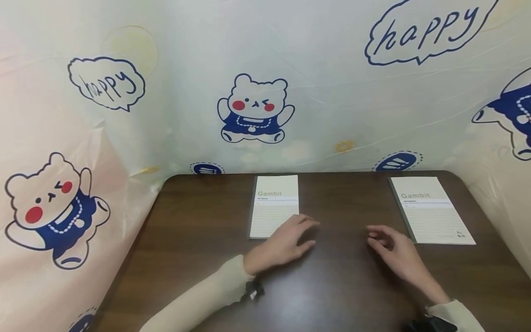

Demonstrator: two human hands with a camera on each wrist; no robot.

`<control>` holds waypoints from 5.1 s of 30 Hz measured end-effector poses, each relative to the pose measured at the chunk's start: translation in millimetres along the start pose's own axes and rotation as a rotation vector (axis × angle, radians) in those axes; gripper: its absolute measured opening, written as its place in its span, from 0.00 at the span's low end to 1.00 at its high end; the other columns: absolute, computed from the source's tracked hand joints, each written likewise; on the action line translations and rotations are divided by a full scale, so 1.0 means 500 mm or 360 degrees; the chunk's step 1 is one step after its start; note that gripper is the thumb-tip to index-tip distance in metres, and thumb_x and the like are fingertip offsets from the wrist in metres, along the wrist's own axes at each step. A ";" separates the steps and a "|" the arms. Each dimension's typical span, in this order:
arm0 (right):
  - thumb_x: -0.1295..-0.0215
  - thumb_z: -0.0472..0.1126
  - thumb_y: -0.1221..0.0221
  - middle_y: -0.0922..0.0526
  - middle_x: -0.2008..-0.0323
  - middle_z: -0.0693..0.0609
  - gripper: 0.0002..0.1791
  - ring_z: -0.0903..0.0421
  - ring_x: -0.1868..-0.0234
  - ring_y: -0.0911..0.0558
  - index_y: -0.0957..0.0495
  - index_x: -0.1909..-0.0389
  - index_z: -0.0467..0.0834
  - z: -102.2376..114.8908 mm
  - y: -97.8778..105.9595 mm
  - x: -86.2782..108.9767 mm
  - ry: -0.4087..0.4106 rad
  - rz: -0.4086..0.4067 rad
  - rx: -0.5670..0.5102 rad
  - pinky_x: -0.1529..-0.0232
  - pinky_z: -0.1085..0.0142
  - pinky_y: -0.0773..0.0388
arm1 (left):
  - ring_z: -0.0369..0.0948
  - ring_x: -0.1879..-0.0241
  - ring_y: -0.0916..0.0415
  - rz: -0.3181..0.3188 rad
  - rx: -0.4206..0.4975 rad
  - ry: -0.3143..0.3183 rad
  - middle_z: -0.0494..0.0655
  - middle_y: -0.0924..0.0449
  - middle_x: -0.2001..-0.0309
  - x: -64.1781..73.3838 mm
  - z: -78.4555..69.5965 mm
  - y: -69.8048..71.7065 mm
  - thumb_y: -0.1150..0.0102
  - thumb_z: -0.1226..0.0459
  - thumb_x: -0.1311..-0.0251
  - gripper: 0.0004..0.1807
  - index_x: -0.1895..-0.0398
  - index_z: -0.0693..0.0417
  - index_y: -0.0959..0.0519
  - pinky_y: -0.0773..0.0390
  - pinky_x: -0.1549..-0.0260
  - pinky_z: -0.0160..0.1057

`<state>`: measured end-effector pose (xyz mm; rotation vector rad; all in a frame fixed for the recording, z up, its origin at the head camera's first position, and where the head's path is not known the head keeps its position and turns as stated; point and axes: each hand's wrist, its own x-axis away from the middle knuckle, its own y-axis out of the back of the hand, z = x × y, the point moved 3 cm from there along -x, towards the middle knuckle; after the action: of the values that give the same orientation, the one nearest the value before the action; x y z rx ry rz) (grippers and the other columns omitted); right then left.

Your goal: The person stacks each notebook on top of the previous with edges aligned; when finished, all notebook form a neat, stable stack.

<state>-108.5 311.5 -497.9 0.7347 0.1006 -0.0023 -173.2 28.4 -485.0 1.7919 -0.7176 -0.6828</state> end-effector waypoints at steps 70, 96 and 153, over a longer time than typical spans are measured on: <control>0.24 0.47 0.40 0.48 0.26 0.15 0.40 0.17 0.24 0.50 0.43 0.24 0.25 -0.226 0.145 0.123 0.0043 -0.0114 0.0706 0.27 0.23 0.60 | 0.27 0.21 0.49 0.0661 -0.0611 -0.0244 0.25 0.46 0.21 -0.310 -0.295 -0.172 0.64 0.29 0.28 0.36 0.22 0.26 0.40 0.42 0.21 0.38; 0.29 0.48 0.34 0.40 0.25 0.26 0.40 0.17 0.31 0.42 0.37 0.20 0.43 -0.122 0.045 0.089 0.0201 -0.0012 0.0590 0.31 0.21 0.57 | 0.33 0.22 0.45 0.0646 -0.0812 -0.0302 0.36 0.44 0.20 -0.163 -0.191 -0.113 0.65 0.25 0.33 0.43 0.18 0.23 0.48 0.36 0.23 0.42; 0.30 0.49 0.32 0.26 0.34 0.31 0.34 0.31 0.40 0.23 0.28 0.29 0.38 0.026 -0.017 0.069 0.0092 -0.0075 0.0429 0.46 0.49 0.23 | 0.50 0.24 0.35 0.0063 0.0494 0.0291 0.58 0.42 0.20 -0.013 -0.096 -0.059 0.48 0.40 0.25 0.38 0.18 0.43 0.41 0.25 0.30 0.46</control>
<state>-73.4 297.7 -497.3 1.0016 0.1750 -0.0405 -137.7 70.6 -498.2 2.0855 -0.7634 -0.3886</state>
